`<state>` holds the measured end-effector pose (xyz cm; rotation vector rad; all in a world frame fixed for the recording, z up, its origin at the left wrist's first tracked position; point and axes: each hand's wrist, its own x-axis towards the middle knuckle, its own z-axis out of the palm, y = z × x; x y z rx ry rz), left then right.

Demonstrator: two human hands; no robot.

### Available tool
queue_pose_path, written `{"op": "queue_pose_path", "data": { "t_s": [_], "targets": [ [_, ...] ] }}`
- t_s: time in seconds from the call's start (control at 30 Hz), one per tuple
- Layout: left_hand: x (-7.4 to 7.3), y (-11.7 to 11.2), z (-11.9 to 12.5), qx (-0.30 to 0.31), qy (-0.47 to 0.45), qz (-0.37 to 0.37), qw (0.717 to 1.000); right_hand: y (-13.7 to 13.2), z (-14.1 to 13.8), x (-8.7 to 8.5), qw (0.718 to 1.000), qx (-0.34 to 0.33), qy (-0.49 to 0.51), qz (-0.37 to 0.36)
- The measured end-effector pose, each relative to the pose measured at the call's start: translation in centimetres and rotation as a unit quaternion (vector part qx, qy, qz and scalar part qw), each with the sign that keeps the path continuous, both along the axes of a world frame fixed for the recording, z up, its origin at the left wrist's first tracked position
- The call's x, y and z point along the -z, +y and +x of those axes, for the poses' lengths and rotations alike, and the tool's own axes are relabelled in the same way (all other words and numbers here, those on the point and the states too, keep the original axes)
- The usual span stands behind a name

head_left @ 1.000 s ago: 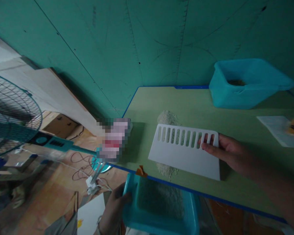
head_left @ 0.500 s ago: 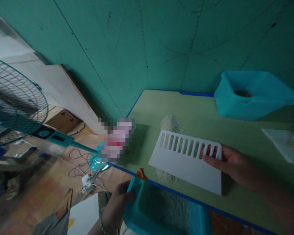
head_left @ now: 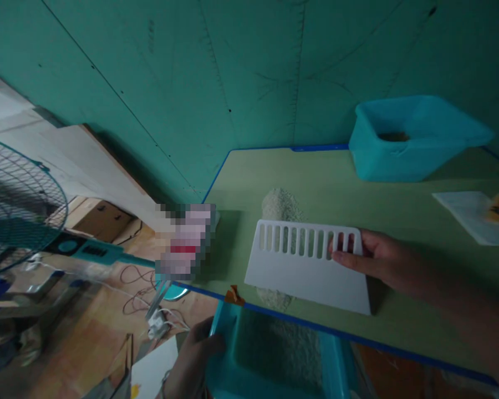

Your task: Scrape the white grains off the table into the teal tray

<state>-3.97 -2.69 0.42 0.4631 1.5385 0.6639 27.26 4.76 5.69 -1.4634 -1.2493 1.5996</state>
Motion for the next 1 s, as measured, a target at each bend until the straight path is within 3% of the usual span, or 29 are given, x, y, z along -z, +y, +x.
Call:
{"op": "queue_pose_path", "data": {
  "t_s": [0.2,0.47,0.77,1.0],
  "targets": [
    [-1.1,0.3,0.7,-0.004,-0.018,0.013,1.000,0.0,0.1,-0.2,1.000,-0.019,0.013,0.014],
    [-0.2,-0.4,0.6,-0.015,-0.033,0.030,0.999,0.1,-0.3,-0.6,1.000,-0.014,0.002,0.016],
    [-1.5,-0.6,1.3,-0.023,-0.027,0.042,0.998,-0.1,0.2,0.1,1.000,-0.021,-0.003,0.022],
    [-1.1,-0.6,1.9,-0.025,-0.012,0.040,0.999,-0.2,0.0,-0.2,0.999,-0.039,0.012,0.007]
  ]
}}
